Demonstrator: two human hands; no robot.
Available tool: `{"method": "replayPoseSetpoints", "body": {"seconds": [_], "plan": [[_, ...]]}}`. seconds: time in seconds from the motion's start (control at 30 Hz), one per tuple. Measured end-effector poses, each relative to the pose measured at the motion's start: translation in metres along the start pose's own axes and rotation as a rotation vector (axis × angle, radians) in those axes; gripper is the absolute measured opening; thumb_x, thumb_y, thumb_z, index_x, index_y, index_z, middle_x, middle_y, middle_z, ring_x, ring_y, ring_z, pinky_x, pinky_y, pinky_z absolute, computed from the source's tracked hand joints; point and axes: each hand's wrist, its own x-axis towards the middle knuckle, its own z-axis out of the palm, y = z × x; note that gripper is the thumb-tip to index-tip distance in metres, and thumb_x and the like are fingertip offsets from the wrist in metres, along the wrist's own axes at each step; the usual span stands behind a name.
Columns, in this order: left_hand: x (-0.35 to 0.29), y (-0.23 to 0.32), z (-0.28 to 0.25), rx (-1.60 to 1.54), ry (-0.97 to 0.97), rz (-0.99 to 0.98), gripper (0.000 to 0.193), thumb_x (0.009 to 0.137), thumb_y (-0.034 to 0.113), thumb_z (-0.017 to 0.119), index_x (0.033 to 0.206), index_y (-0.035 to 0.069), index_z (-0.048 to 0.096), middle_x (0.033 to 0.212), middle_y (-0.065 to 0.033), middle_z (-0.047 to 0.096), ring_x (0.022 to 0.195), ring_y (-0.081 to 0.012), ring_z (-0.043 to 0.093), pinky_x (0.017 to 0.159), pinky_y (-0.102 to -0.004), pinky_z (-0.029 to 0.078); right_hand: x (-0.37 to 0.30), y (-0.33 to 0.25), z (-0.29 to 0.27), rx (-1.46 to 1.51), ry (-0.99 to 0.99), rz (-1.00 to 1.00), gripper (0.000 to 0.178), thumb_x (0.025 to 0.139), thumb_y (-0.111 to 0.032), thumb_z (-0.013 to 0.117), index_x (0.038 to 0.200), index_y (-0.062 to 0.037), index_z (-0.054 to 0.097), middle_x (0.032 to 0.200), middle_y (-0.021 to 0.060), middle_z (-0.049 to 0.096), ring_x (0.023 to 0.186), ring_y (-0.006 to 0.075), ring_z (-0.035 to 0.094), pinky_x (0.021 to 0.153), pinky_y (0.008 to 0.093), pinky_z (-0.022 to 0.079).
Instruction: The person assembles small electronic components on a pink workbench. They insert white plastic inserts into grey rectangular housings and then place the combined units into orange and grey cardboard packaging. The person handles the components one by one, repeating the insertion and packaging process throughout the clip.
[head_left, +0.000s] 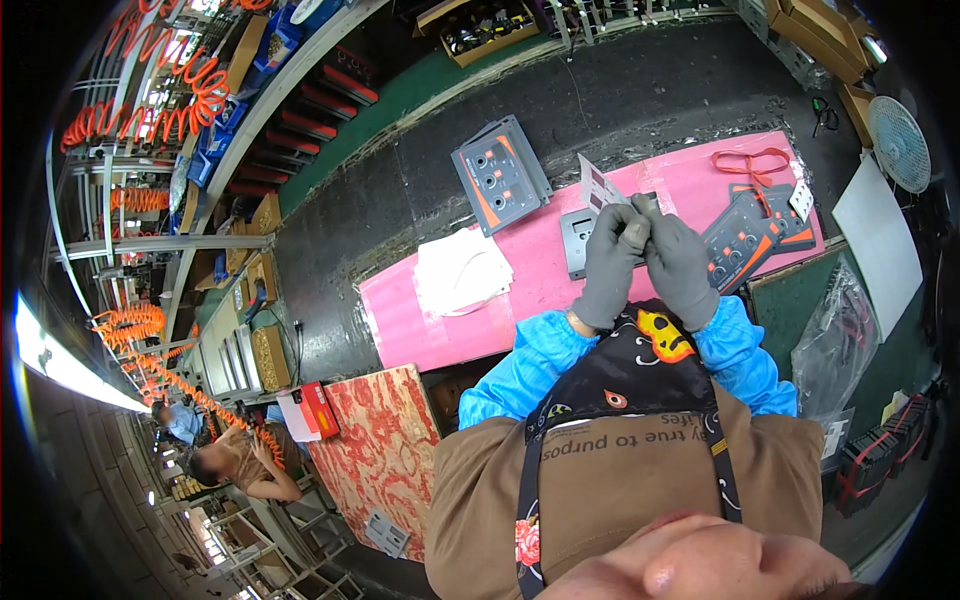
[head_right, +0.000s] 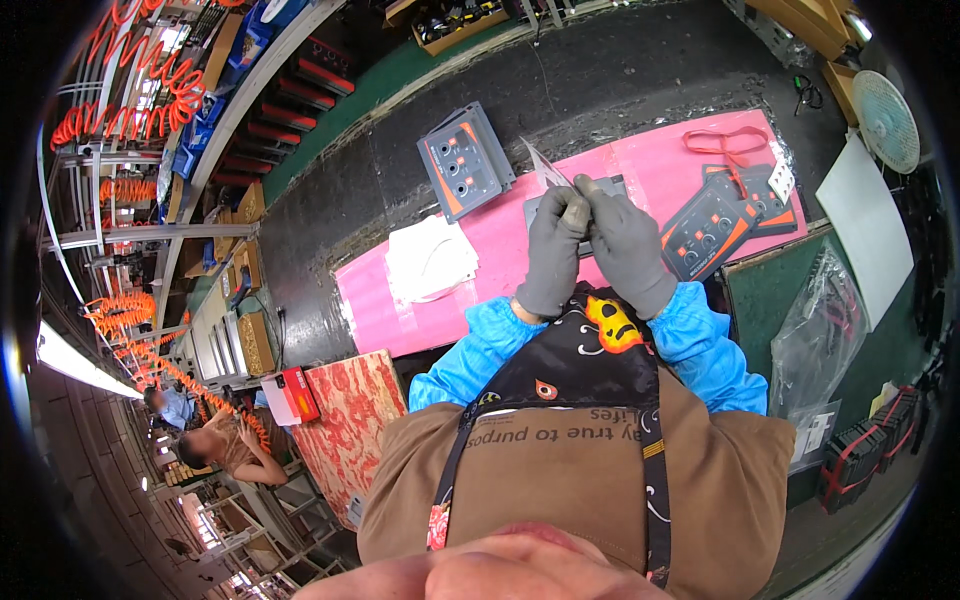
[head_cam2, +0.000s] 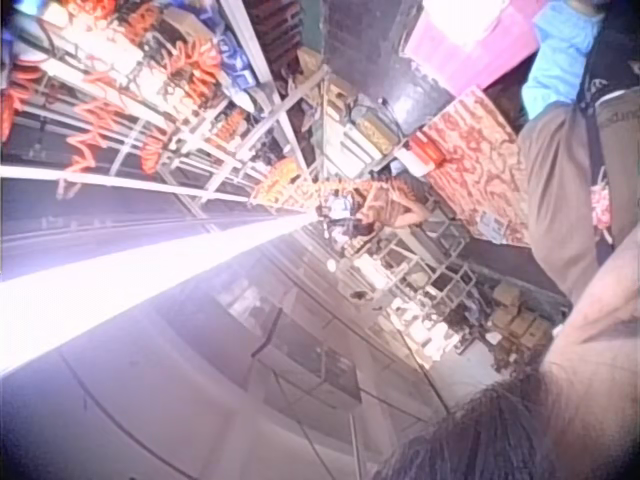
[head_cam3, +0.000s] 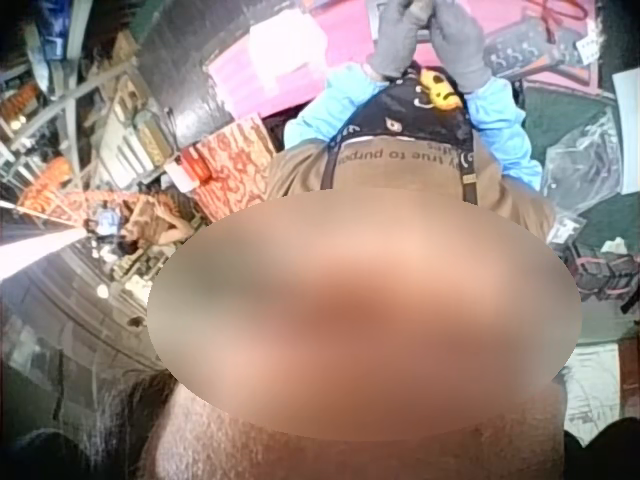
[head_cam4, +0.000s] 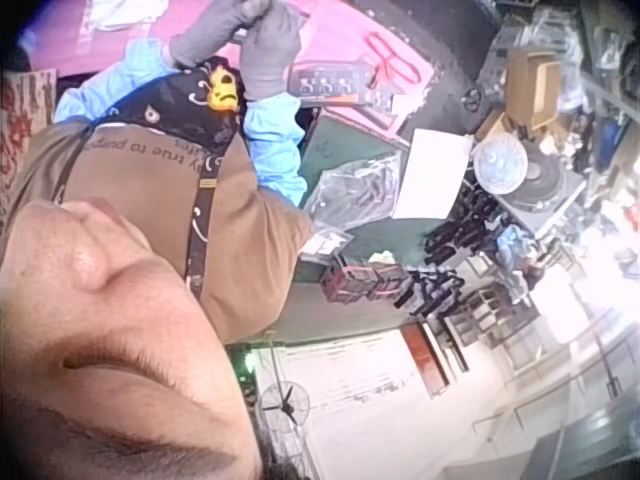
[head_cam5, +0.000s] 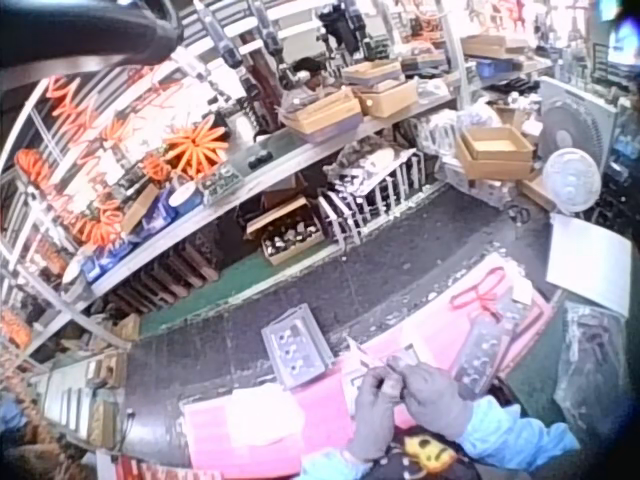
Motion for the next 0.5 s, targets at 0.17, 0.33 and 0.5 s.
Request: {"method": "replayPoseSetpoints", "body": {"seconds": [0.17,0.33,0.5], "plan": [[0.001,-0.005,-0.003,-0.001,0.016,0.007,0.027,0.098,0.032,0.062,0.099,0.006,0.055,0.089,0.0032,0.051,0.080,-0.0052,0.048,0.069,-0.0213,0.045,-0.001,-0.003,-0.001,0.023,-0.035,0.043,0.063,0.077,0.001,0.058,0.138,-0.0106,0.052,0.084,0.0146,0.061,0.078,0.0342,0.061,0.066,0.0438,0.050],[-0.003,0.005,0.001,0.237,0.082,0.132,0.028,0.098,0.031,0.061,0.096,0.004,0.056,0.085,-0.0017,0.053,0.074,-0.0096,0.051,0.065,-0.0263,0.046,-0.004,-0.001,0.007,-0.027,-0.008,0.049,0.060,0.079,0.000,0.057,0.138,-0.0106,0.052,0.082,0.0139,0.061,0.076,0.0333,0.061,0.063,0.0436,0.050],[0.001,0.008,0.000,0.686,0.187,0.481,0.025,0.096,0.026,0.062,0.091,0.003,0.057,0.081,-0.0114,0.056,0.070,-0.0220,0.057,0.064,-0.0329,0.046,-0.004,0.003,0.011,-0.010,0.007,0.020,0.058,0.081,0.000,0.056,0.138,-0.0096,0.052,0.083,0.0135,0.063,0.076,0.0312,0.062,0.063,0.0422,0.050]]}}
